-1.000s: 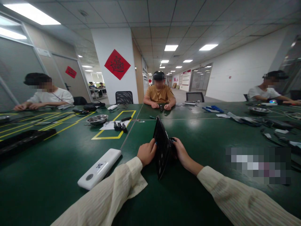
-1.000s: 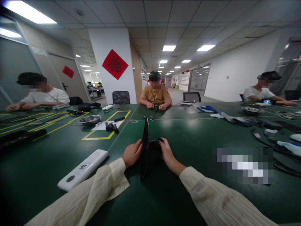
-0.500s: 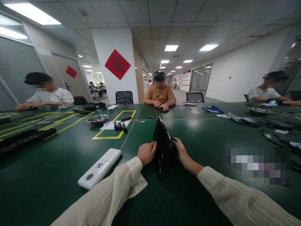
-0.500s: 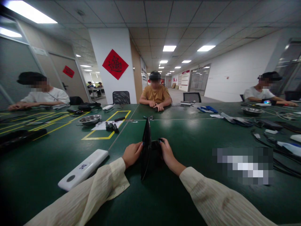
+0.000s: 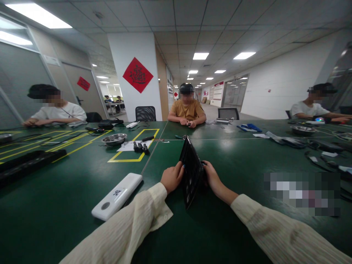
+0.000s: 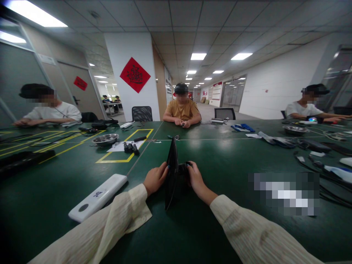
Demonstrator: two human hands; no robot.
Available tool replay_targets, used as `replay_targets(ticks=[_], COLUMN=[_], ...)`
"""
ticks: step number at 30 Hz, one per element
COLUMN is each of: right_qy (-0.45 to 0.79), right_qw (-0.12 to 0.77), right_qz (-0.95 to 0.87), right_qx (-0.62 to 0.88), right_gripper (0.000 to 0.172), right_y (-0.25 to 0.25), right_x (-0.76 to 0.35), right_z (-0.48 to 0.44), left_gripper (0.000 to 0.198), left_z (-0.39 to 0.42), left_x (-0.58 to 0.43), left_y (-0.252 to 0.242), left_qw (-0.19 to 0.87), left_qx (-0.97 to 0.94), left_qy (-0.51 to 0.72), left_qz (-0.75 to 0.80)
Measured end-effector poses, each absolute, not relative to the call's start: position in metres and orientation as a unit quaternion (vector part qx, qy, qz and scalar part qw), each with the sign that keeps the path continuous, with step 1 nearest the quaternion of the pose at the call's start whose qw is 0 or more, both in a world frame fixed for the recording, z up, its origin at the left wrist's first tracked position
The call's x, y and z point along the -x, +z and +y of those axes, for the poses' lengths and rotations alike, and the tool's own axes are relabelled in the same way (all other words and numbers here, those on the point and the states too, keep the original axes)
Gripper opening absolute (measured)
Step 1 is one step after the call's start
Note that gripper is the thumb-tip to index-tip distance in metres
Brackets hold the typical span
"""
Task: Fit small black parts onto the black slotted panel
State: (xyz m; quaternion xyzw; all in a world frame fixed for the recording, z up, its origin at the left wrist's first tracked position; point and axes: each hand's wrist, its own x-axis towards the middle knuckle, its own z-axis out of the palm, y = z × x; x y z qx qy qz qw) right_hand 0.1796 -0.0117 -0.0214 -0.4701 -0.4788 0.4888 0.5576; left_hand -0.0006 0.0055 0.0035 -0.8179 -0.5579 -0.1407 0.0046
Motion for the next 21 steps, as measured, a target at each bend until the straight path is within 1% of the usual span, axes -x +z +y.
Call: replay_targets(ticks=[9, 17, 21], right_qy=[0.492, 0.480, 0.482], right_qw=[0.553, 0.558, 0.554], right_qz=[-0.482, -0.486, -0.481], right_qx=[0.469, 0.472, 0.478], right_gripper=[0.038, 0.037, 0.037], right_y=[-0.0273, -0.0272, -0.0275], right_x=[-0.1826, -0.1813, -0.1814], right_z=[-0.0082, -0.0065, -0.0062], left_gripper=[0.036, 0.048, 0.047], left_z=[0.0023, 0.0024, 0.0027], left_x=[0.0024, 0.0005, 0.0000], left_y=[0.0059, 0.0106, 0.0093], left_qw=[0.030, 0.025, 0.021], left_qx=[0.836, 0.831, 0.823], left_qy=[-0.129, -0.119, -0.115], left_qz=[-0.532, -0.542, -0.555])
